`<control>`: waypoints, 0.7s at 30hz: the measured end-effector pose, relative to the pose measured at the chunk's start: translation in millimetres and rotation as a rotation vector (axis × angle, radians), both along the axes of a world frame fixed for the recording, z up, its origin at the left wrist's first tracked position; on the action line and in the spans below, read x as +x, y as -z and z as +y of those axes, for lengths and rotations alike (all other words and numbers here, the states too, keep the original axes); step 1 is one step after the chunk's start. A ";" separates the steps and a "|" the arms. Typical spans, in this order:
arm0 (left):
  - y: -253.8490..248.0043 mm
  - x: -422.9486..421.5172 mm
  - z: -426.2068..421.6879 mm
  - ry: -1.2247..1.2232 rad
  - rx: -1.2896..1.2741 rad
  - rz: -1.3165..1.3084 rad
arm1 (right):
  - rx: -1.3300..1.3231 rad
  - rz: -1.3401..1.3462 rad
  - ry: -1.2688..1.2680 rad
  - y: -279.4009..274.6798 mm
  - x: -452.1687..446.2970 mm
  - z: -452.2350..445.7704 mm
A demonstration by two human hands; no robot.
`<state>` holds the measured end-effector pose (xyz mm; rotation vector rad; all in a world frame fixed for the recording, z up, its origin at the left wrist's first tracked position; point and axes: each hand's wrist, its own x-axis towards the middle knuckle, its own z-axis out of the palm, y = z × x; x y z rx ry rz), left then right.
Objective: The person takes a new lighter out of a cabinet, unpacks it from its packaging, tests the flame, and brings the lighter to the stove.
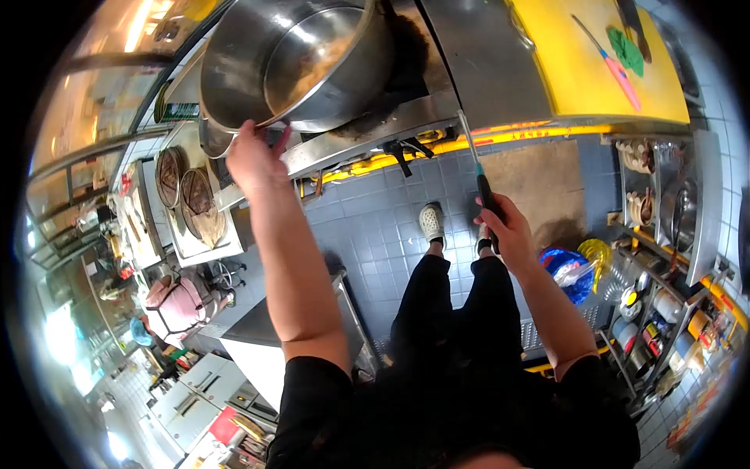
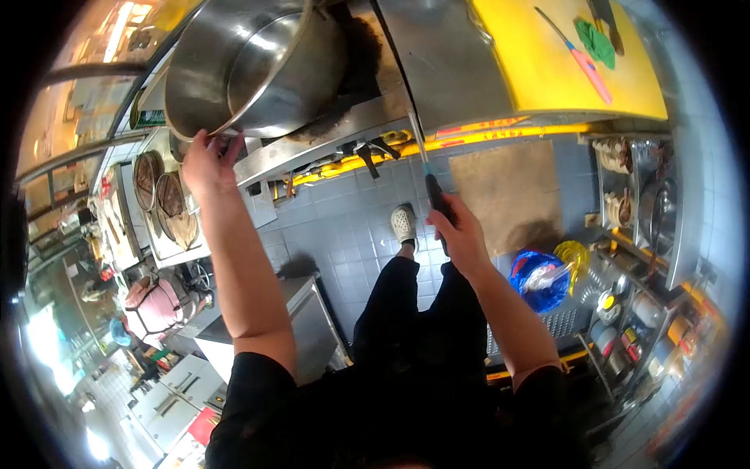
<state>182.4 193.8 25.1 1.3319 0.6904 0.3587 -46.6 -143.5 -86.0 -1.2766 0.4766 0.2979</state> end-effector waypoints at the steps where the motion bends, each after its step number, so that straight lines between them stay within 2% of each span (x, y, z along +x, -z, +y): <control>1: -0.9 3.9 6.9 0.025 0.010 -0.009 | 0.054 0.050 -0.013 -5.9 5.9 -1.3; 4: 4.8 14.2 25.9 0.049 0.065 0.030 | 0.231 0.156 -0.001 -16.5 21.7 -0.3; 7: 6.7 17.9 30.6 0.064 0.076 0.032 | 0.437 0.213 -0.065 -3.5 40.5 -5.3; 9: 7.6 9.2 21.6 0.134 0.103 -0.028 | 0.484 0.268 -0.086 -7.2 60.5 -3.2; 11: 19.5 -7.4 0.3 0.016 0.137 -0.085 | 0.551 0.333 -0.108 -3.0 82.3 -2.8; 13: 45.2 -31.7 -6.7 -0.058 0.161 -0.131 | 0.596 0.362 -0.087 4.9 99.5 0.5; 15: 77.3 -68.7 -24.5 0.011 0.308 -0.077 | 0.657 0.360 -0.080 17.2 108.1 0.6; 17: 140.3 -112.0 -26.8 0.179 0.399 -0.077 | 0.723 0.324 -0.084 29.2 115.3 0.6; 19: 178.7 -136.8 -60.3 0.142 0.204 0.114 | 0.740 0.344 -0.081 31.8 120.5 0.8; 21: 232.1 -153.9 -70.6 0.225 0.121 0.247 | 0.753 0.347 -0.087 34.1 124.5 0.4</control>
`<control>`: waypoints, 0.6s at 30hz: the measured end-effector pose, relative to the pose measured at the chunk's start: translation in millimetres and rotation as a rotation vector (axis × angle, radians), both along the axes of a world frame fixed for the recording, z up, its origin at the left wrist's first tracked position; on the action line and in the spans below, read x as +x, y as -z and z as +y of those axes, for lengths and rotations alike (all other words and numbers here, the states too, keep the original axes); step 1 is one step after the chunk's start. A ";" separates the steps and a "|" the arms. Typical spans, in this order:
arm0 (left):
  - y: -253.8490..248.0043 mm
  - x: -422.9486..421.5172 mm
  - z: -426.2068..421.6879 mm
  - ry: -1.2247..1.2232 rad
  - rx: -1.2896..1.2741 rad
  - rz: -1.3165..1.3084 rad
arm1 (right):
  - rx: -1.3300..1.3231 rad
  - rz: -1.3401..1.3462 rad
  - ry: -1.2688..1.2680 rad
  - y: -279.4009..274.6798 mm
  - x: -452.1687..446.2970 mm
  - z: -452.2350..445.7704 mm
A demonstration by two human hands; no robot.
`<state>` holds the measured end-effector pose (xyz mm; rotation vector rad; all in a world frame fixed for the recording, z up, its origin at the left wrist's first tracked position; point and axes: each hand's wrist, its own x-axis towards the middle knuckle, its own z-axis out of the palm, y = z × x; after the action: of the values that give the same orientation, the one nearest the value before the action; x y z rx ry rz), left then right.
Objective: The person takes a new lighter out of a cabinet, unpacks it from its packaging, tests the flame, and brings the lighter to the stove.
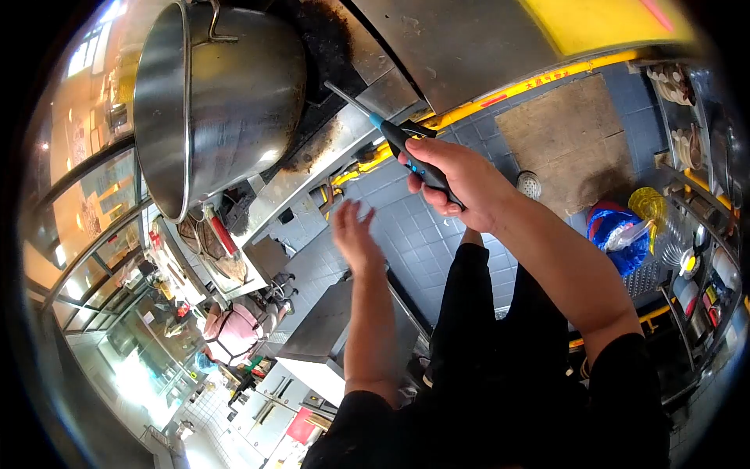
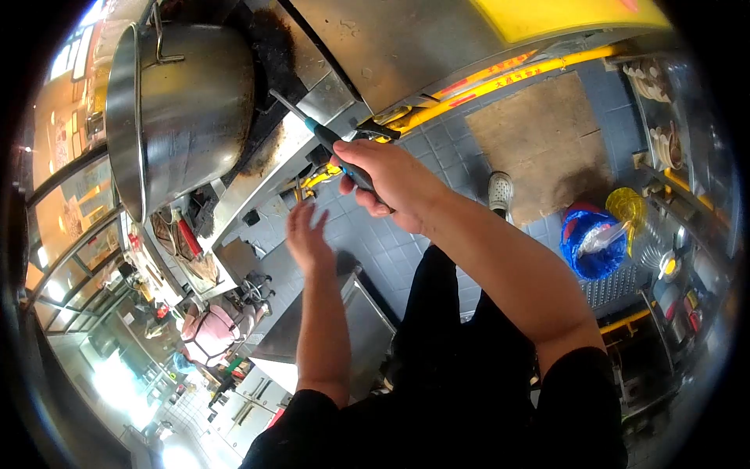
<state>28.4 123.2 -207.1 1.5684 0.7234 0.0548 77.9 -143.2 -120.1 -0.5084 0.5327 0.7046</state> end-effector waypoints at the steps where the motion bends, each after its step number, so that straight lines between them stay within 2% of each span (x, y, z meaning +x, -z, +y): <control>1: 19.9 -1.0 -5.8 0.013 0.012 0.049 | 0.007 -0.007 -0.003 2.0 1.6 -0.3; 5: 89.2 23.9 -15.2 0.090 0.045 0.043 | 0.057 0.001 -0.006 4.5 13.8 -0.3; 8: 93.9 49.7 -32.6 0.264 0.359 -0.044 | 0.057 0.039 -0.001 2.3 25.1 0.6; 9: 97.1 55.8 -38.0 0.177 0.252 -0.112 | 0.084 0.045 0.003 2.4 29.1 0.7; 12: 91.9 69.5 -38.7 0.114 0.434 0.046 | 0.146 0.072 0.010 1.4 42.9 3.1; 13: 105.0 73.4 -26.4 0.112 0.371 -0.035 | 0.151 0.086 0.009 0.3 48.9 6.0; 15: 124.5 74.8 -15.8 -0.047 -0.184 -0.172 | 0.148 0.109 0.018 -3.8 60.8 12.3; 17: 76.6 75.5 -47.6 -0.013 -0.324 -0.144 | 0.113 0.145 0.018 -5.6 71.5 17.2; 18: 91.7 76.4 -38.0 -0.002 -0.441 -0.096 | 0.096 0.165 0.019 -5.7 75.3 19.7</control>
<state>104.8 85.2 -298.7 1.1360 0.6123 -0.0267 153.1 -123.4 -114.4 -0.3569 0.6541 0.7545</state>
